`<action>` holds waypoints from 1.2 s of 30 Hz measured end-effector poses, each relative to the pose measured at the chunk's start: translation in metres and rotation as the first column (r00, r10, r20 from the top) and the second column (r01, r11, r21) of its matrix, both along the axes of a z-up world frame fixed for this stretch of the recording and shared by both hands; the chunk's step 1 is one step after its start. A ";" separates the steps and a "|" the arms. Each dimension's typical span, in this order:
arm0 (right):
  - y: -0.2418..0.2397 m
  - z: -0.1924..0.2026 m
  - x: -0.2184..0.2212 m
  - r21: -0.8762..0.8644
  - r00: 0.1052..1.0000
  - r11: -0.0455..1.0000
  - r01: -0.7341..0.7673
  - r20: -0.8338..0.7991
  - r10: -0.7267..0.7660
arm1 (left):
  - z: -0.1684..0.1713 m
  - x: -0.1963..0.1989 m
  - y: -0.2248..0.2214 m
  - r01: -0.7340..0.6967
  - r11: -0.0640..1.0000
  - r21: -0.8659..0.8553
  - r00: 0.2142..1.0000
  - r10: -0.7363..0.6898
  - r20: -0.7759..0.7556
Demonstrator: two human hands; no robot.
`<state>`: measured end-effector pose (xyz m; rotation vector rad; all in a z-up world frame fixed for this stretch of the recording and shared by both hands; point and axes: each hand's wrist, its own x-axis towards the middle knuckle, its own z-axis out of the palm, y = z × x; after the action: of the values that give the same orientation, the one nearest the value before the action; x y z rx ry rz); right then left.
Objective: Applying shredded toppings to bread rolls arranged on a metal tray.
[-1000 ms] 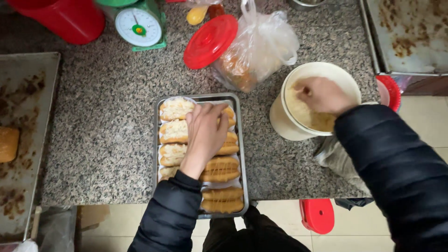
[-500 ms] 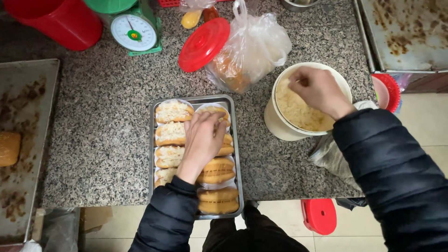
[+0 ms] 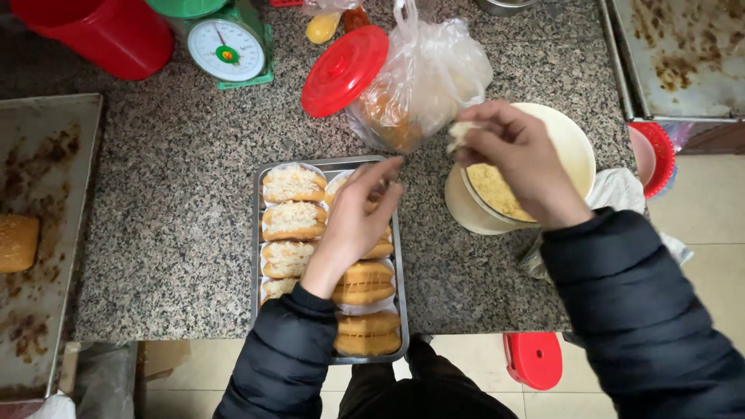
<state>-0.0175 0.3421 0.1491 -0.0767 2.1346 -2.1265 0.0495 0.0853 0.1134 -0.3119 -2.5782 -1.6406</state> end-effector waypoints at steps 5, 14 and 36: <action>-0.057 -0.034 0.009 -0.127 0.995 0.992 -0.016 0.095 0.028 | 0.014 -0.011 -0.001 0.007 0.992 0.123 0.986 0.014 -0.169; -0.098 -0.125 -0.010 -0.141 0.981 0.989 -0.047 0.181 0.072 | -0.040 -0.047 -0.030 -0.075 0.990 -0.117 0.978 0.051 -0.201; -0.117 -0.220 -0.008 -0.183 0.887 0.974 0.131 0.460 -0.033 | -0.115 -0.046 -0.039 -0.058 0.909 -0.413 0.994 0.015 -0.108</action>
<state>-0.0251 0.2249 -0.0705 0.4574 1.6682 -2.1392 0.0036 0.0460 -0.0014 -0.3566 -2.8115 -1.0147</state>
